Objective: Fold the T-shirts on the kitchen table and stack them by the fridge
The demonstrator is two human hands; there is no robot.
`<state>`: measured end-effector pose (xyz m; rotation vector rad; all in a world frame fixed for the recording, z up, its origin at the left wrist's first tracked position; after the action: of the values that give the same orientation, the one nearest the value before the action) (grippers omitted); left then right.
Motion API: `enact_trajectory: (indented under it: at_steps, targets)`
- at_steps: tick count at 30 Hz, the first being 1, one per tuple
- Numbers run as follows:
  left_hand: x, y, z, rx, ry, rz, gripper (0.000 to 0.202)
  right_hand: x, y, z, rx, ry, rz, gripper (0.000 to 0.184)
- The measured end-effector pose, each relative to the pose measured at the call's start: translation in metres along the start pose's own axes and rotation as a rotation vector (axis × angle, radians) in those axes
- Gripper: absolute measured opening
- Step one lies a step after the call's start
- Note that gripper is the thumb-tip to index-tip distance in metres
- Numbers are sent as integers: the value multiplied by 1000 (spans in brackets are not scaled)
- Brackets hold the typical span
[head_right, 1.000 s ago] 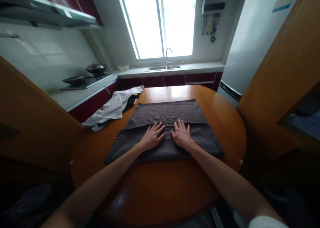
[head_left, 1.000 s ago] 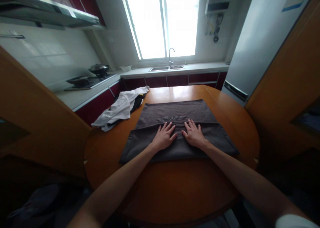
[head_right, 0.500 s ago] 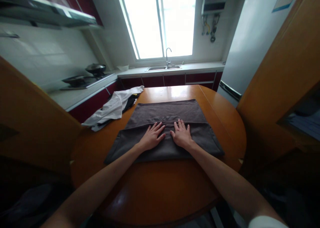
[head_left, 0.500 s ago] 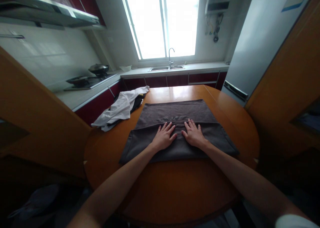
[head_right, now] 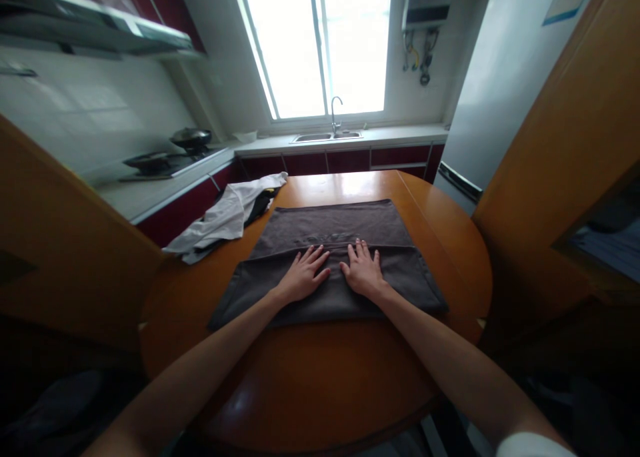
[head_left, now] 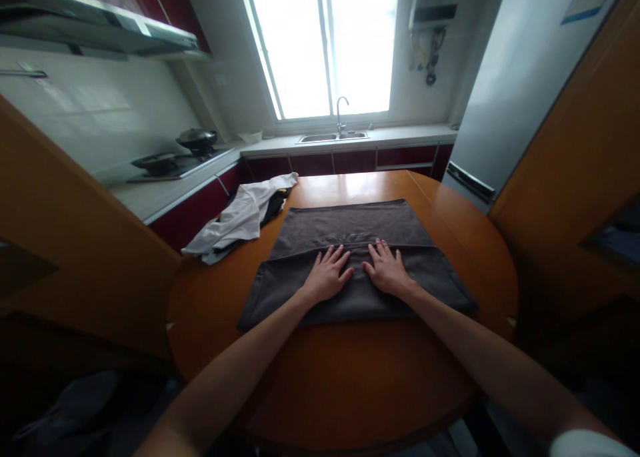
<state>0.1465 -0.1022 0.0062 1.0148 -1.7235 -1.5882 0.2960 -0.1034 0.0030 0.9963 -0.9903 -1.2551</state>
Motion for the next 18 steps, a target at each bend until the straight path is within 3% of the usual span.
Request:
enact_trajectory:
  at_steps: [18]
  targets:
    - [-1, -3, 2, -2, 0, -1, 62, 1, 0, 0, -17, 0, 7, 67]
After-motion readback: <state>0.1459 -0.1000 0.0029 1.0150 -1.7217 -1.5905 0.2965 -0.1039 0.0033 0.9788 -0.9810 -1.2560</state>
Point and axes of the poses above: each hand's wrist, its own x-axis away from the middle knuckle, its own y-axis out of the back of the hand, z = x × y, the point moved 9 cm from there along -x, towards the middle knuckle, and after that the axes turned 5 degrees about -y, right-handed, at the moved point
